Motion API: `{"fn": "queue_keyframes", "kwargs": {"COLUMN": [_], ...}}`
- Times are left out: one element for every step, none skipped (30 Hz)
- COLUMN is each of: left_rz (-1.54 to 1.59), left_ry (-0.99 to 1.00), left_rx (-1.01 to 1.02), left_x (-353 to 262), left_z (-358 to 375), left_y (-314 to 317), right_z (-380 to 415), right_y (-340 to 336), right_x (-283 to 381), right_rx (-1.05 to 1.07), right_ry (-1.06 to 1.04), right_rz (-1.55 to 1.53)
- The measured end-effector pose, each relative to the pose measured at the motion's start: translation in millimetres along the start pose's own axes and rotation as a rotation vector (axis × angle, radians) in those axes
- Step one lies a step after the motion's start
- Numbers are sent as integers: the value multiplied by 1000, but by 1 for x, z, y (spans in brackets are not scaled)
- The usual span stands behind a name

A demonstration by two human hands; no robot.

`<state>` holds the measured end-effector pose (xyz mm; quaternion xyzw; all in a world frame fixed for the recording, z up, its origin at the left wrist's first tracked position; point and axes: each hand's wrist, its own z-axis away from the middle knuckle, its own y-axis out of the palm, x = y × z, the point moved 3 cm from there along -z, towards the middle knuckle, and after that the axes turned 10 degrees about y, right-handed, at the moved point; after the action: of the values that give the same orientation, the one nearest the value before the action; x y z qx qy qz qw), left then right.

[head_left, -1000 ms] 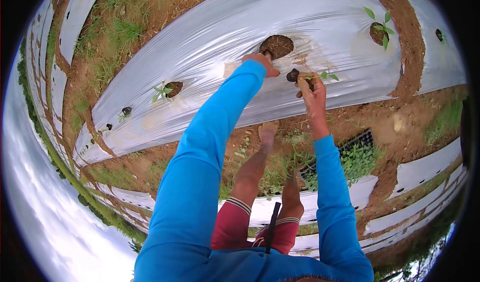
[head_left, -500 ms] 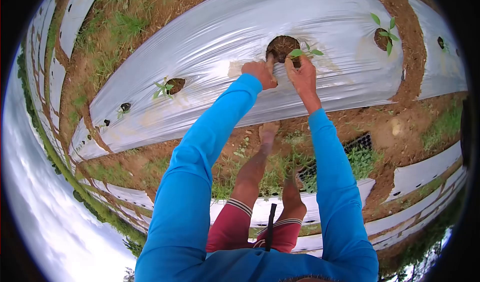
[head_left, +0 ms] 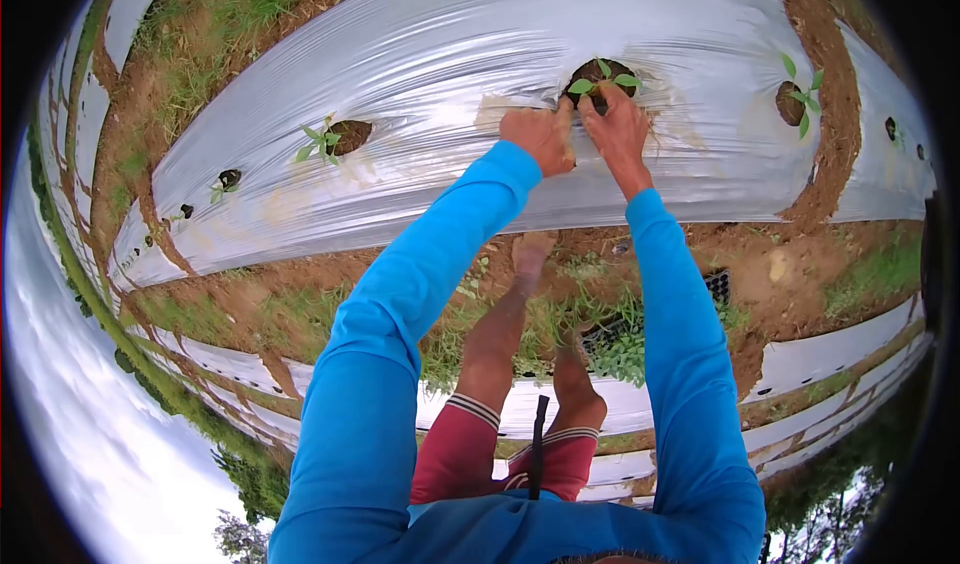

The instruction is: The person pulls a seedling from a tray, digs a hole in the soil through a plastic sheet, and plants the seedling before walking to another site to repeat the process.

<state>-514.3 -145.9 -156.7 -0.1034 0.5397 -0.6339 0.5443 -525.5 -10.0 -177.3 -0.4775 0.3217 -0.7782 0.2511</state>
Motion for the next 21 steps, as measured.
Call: {"fn": "queue_keyframes", "kwargs": {"left_rz": [-4,-9,-16,-10,-4,1,2,4,7,13,21,28,30,31,33,29,24,20,16,10,4], "left_ry": [7,12,19,34,49,65,69,72,74,43,15,-12,-9,-8,-9,-13,-18,-23,-47,-72,-96], "left_rx": [-24,-46,-68,-84,-98,-112,-108,-103,-101,-62,-21,20,-11,-42,-71,-32,8,49,100,150,201], "left_x": [1,1,1,2,3,3,4,4,3,3,1,0,0,0,-1,0,2,0,-1,-3,-4], "left_z": [1,2,2,3,5,5,5,6,6,4,1,-1,-3,-4,-5,-7,-9,-10,-11,-13,-13], "left_y": [1,2,2,3,3,4,5,6,4,3,3,4,6,8,8,10,12,9,7,4,5], "right_z": [-1,-1,-2,-4,-5,-6,-8,-10,-10,-10,-9,-8,-7,-7,-6,-5,-3,-2,-3,-5,-6], "right_y": [0,0,1,2,4,6,8,10,13,17,19,17,16,15,14,14,14,14,13,13,13], "right_x": [2,4,4,4,3,-1,-5,-9,-13,-16,-22,-20,-18,-15,-17,-18,-20,-19,-18,-16,-17], "right_rx": [-14,-26,-24,-20,-15,1,16,32,-27,-88,-150,-136,-122,-106,-119,-130,-139,-124,-112,-100,-69], "right_ry": [1,3,-26,-54,-82,-82,-83,-85,-147,-209,-267,-250,-234,-220,-233,-245,-256,-259,-263,-268,-267], "right_rz": [21,42,55,69,82,95,106,118,110,101,94,121,149,175,169,162,154,173,190,206,169]}}
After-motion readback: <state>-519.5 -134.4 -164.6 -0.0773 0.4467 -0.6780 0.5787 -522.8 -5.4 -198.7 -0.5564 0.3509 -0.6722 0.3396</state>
